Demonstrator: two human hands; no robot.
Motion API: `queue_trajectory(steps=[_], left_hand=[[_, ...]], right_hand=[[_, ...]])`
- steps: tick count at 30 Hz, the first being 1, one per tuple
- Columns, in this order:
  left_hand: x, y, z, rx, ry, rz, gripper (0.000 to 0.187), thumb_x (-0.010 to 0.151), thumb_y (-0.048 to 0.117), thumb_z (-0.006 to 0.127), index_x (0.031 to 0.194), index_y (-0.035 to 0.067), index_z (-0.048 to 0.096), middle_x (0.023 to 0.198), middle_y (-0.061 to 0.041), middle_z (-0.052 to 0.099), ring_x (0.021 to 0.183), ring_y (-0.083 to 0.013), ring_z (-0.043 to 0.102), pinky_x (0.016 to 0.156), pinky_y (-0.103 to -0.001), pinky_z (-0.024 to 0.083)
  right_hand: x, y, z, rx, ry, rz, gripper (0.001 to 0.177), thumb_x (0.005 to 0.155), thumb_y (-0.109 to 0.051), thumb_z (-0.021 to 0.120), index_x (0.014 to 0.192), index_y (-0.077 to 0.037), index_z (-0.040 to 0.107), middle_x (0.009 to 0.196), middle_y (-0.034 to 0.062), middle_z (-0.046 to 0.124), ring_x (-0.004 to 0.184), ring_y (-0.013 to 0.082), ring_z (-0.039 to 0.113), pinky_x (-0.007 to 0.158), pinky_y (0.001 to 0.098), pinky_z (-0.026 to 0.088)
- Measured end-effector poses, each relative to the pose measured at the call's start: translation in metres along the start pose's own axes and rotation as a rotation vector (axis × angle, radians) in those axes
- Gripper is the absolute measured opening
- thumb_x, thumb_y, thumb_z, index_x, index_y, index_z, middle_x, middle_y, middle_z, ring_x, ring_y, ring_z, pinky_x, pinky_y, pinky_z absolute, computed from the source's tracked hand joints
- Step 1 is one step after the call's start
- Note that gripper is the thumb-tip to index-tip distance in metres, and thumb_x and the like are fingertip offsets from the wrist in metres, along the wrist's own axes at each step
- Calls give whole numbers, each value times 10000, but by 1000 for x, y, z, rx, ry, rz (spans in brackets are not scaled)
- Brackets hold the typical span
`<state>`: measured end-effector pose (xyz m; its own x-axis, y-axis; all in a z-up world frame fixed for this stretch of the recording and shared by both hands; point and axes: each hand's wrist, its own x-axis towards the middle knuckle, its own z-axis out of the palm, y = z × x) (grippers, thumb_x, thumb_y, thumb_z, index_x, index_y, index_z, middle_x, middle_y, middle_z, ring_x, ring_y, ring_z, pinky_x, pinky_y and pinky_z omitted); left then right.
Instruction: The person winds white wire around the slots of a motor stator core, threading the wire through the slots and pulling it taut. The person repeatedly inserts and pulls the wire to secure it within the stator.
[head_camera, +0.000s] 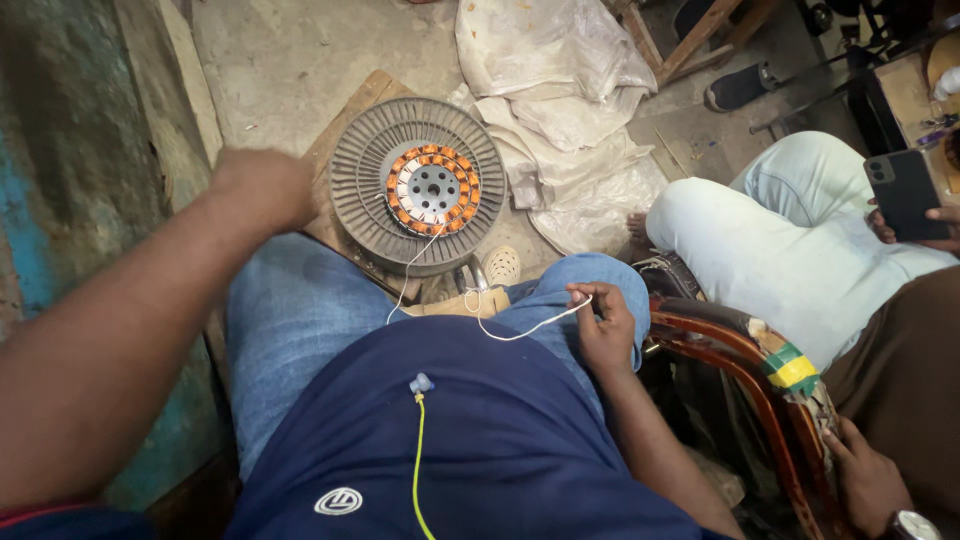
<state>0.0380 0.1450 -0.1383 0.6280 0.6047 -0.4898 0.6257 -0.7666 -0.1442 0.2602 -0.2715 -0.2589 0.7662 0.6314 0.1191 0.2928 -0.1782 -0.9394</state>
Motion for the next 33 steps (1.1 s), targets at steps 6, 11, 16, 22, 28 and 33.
queue_trajectory(steps=[6,11,16,22,28,33], left_hand=[[-26,90,-29,-274,351,229,1341,537,827,801,1551,112,294,1582,-182,369,1404,-340,350,1082,-562,314],[-28,131,-7,-363,353,105,1484,526,840,810,1600,147,56,1609,-197,231,1471,-343,243,1135,-666,180],[-15,128,14,-414,499,73,1456,539,756,855,1602,139,74,1553,-210,319,1446,-350,300,1125,-684,184],[0,121,27,-502,539,166,1397,551,661,911,1621,169,159,1475,-211,397,1389,-396,387,1156,-687,174],[18,94,28,-555,648,437,1334,528,565,946,1598,145,269,1469,-262,437,1374,-445,427,1135,-580,286],[24,86,31,-600,628,549,1304,545,542,926,1607,146,279,1502,-242,440,1405,-437,424,1169,-522,325]], right_hand=[[-1,-8,0,-24,4,-16,104,1011,-60,658,1088,-12,607,1050,77,750,848,105,698,785,243,557],[-3,-13,-2,-104,-16,-17,95,1002,-74,678,1073,-15,652,1000,70,751,832,96,694,769,240,552],[0,-15,0,-107,-31,2,99,997,-83,674,1063,-13,648,993,64,762,827,95,696,766,239,553],[3,-18,2,-174,-36,35,109,992,-109,673,1047,-17,654,978,66,772,825,96,709,764,243,565],[-3,-16,0,-235,-30,34,111,991,-118,686,1043,-23,666,942,74,770,821,102,715,753,248,560],[-9,-17,2,-199,-43,26,109,989,-103,684,1049,-15,658,958,63,768,831,100,709,749,245,554]])
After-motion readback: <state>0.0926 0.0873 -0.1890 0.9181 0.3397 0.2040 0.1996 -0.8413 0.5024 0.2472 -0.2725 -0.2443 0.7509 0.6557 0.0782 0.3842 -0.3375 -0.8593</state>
